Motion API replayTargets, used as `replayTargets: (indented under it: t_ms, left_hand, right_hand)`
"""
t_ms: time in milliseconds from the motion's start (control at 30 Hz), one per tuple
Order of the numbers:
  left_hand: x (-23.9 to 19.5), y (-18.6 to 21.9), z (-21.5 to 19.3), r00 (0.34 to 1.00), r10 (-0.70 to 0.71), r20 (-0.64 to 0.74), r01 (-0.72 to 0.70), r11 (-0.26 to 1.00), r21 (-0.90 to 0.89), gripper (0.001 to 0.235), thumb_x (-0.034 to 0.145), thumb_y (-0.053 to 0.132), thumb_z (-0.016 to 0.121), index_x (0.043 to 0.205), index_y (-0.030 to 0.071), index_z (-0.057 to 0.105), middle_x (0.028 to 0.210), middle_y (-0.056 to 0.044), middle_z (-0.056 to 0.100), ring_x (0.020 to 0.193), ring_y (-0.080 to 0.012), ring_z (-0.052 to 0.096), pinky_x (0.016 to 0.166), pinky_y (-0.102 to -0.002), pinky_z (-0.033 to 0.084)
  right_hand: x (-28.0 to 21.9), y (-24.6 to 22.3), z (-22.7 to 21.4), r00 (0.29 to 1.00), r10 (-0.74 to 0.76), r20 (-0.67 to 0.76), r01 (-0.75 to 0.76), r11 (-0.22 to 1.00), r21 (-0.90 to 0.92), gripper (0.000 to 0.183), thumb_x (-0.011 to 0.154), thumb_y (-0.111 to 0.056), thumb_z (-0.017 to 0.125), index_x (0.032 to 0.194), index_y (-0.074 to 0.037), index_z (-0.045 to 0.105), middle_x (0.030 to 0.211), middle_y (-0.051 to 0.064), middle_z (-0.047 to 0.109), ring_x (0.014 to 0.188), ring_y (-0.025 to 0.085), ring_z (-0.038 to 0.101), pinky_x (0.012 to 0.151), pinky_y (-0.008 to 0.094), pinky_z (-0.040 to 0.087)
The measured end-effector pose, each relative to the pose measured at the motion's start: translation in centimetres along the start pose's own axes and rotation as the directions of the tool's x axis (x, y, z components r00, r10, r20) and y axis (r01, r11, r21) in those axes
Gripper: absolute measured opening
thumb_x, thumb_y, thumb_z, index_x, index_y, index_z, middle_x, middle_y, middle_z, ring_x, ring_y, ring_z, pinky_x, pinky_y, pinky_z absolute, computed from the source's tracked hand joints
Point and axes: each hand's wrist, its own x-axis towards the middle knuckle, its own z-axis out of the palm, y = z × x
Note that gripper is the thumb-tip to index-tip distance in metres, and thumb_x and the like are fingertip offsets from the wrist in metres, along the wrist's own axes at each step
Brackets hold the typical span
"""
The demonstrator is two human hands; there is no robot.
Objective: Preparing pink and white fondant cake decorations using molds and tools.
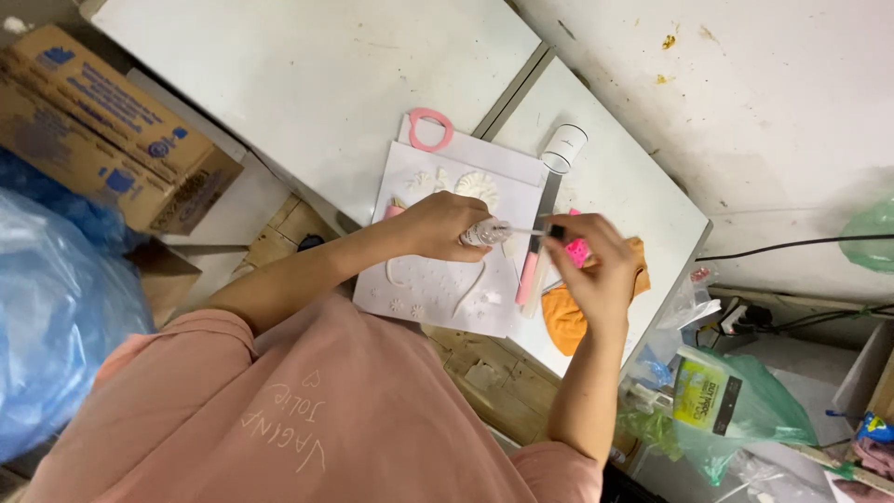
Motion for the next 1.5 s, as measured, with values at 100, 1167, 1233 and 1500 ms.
replayTargets:
  t_ms: [100,1167,1233,1500]
  left_hand:
    - [-1.3,-0.2,1.7,0.996,0.012,-0.084,-0.014,1.000,-0.016,0.028,0.080,0.032,0.074,0.099,0.010,0.075,0.093,-0.007,0.072,0.083,-0.0283,0.070,0.072,-0.041,0.054]
    - [-10.6,-4.3,4.2,0.918,-0.396,-0.007,0.337,0.790,-0.513,0.025,0.091,0.023,0.072,0.111,0.008,0.072,0.096,-0.004,0.074,0.089,-0.0125,0.068,0.079,-0.031,0.054]
    - [-10.6,-4.5,4.3,0.933,-0.360,-0.028,0.294,0.802,-0.521,0.025,0.092,0.023,0.072,0.112,0.008,0.072,0.100,-0.004,0.075,0.094,-0.0125,0.069,0.083,-0.031,0.054]
    - [-10.5,-4.5,3.8,0.922,-0.385,-0.029,0.317,0.797,-0.514,0.026,0.090,0.023,0.073,0.112,0.009,0.072,0.102,-0.005,0.076,0.096,-0.0130,0.070,0.085,-0.031,0.055]
  right_hand:
    - [-3.1,3.9,-0.5,0.988,0.080,-0.135,-0.046,0.970,0.238,0.021,0.094,0.002,0.077,0.115,0.002,0.074,0.102,0.006,0.070,0.088,0.012,0.059,0.076,0.027,0.048]
    - [-5.1,19.2,21.2,0.901,0.340,-0.269,-0.295,0.935,0.196,0.022,0.090,-0.011,0.081,0.105,0.002,0.074,0.085,0.009,0.071,0.070,0.012,0.063,0.064,0.027,0.053]
    - [-5.1,19.3,21.7,0.875,0.383,-0.295,-0.325,0.918,0.230,0.021,0.092,-0.012,0.081,0.106,0.002,0.074,0.083,0.008,0.071,0.071,0.012,0.061,0.065,0.026,0.052]
    - [-5.3,18.6,22.7,0.882,0.419,-0.214,-0.375,0.901,0.217,0.020,0.088,-0.009,0.080,0.104,0.001,0.075,0.082,0.006,0.071,0.069,0.012,0.062,0.064,0.026,0.053]
